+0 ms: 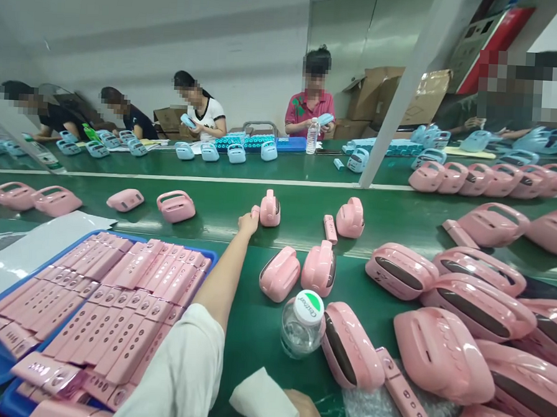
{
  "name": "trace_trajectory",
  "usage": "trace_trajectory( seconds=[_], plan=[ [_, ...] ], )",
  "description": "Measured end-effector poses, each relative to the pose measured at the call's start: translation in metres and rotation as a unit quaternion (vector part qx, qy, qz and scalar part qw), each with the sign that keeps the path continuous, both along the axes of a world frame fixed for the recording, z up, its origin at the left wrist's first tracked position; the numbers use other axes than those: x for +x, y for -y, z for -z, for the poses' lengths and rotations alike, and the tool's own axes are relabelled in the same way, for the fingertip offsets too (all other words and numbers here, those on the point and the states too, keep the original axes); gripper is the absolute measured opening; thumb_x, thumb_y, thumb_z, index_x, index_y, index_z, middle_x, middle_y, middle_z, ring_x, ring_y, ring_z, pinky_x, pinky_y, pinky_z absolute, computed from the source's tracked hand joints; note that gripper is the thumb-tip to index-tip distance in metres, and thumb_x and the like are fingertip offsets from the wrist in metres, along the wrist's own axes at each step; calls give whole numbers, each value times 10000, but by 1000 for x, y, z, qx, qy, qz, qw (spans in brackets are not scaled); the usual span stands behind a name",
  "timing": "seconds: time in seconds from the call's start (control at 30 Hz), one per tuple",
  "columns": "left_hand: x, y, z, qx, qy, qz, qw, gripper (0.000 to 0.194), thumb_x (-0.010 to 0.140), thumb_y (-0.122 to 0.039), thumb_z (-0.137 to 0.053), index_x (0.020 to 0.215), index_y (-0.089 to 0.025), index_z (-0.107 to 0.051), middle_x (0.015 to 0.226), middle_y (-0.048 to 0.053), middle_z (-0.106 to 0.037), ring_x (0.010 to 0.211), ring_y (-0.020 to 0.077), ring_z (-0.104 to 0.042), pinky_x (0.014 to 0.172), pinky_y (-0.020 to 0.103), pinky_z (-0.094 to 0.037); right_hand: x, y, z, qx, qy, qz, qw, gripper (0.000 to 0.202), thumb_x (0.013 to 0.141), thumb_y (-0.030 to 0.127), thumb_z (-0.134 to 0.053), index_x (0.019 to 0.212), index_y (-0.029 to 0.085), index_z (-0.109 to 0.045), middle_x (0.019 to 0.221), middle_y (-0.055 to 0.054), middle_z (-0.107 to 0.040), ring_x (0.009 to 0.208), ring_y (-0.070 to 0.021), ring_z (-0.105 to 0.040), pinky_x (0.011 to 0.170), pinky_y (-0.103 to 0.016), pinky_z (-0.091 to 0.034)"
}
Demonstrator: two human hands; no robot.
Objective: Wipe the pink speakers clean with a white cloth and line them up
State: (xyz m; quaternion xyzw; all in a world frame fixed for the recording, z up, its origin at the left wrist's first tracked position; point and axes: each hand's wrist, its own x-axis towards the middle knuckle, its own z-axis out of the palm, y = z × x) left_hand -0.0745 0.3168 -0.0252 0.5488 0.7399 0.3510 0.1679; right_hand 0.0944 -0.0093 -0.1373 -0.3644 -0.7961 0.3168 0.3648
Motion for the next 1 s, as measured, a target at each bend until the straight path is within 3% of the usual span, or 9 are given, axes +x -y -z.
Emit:
trace_trajectory(
  seconds=[0.13, 0.27, 0.37, 0.5, 0.6, 0.73, 0.83, 0.93, 1.0],
  plan=[
    [6, 42, -14, -13, 16, 39, 999, 324, 941, -352, -550, 1172, -131, -606, 1188, 117, -628, 1058, 223, -619, 924, 432, -515, 21, 16, -27, -101, -90, 25, 991, 495, 902, 566, -393, 920, 211, -737, 798, -117, -756, 634, -259, -730, 576, -295, -602],
    [20, 121, -19, 4, 34, 157, 987, 337, 914, -377, -539, 1112, -132, -656, 1115, 115, -684, 1020, 207, -645, 895, 313, -509, 34, 22, -47, -259, -163, 62, 950, 468, 912, 550, -494, 1152, 202, -694, 1110, -141, -730, 1040, -273, -701, 885, -339, -577],
    [30, 166, -18, 7, 15, 215, 976, 326, 767, -333, -681, 1056, -183, -671, 1101, 69, -683, 1019, 216, -631, 895, 305, -497, 31, 17, -67, -339, -248, 34, 907, 535, 913, 600, -477, 1103, 167, -725, 1058, -139, -742, 997, -273, -700, 916, -388, -560],
    [25, 185, -26, 13, -27, 182, 983, 165, 702, -151, -565, 840, -172, -653, 902, 72, -659, 886, 251, -614, 878, 403, -485, 22, 8, -88, -400, -327, 52, 855, 568, 806, 665, -607, 964, 143, -765, 908, -119, -760, 898, -276, -707, 871, -403, -560],
    [5, 197, -39, 37, -37, 164, 985, 243, 632, -81, -464, 794, -172, -621, 906, 91, -644, 945, 280, -601, 928, 446, -463, 17, 2, -90, -443, -388, 63, 806, 586, 664, 690, -728, 857, 139, -761, 796, -104, -757, 866, -284, -715, 846, -400, -562],
    [-34, 238, -50, 74, -23, 219, 973, 227, 622, -105, -423, 718, -191, -610, 990, 86, -657, 1041, 279, -609, 977, 437, -466, 19, -3, -90, -463, -438, 90, 765, 588, 530, 671, -819, 779, 145, -735, 730, -103, -754, 804, -290, -733, 810, -413, -577],
    [-54, 270, -44, 69, 10, 311, 948, 184, 741, -177, -477, 641, -207, -628, 1024, 75, -669, 1044, 265, -646, 897, 382, -537, 23, 2, -91, -466, -465, 104, 745, 578, 475, 571, -886, 826, 136, -735, 784, -117, -768, 775, -290, -740, 787, -416, -589],
    [-55, 290, -28, 33, 69, 425, 902, 231, 809, -219, -549, 617, -211, -675, 1003, 94, -679, 1019, 256, -680, 816, 323, -573, 24, 10, -89, -463, -488, 138, 727, 564, 469, 513, -904, 853, 136, -733, 798, -117, -774, 745, -285, -743, 763, -417, -600],
    [-51, 297, -17, 28, 109, 442, 890, 208, 828, -224, -573, 692, -220, -731, 1012, 104, -691, 1005, 248, -690, 828, 323, -574, 24, 14, -84, -457, -499, 173, 716, 542, 485, 504, -901, 852, 146, -728, 792, -106, -775, 757, -286, -745, 773, -424, -602]
  ],
)
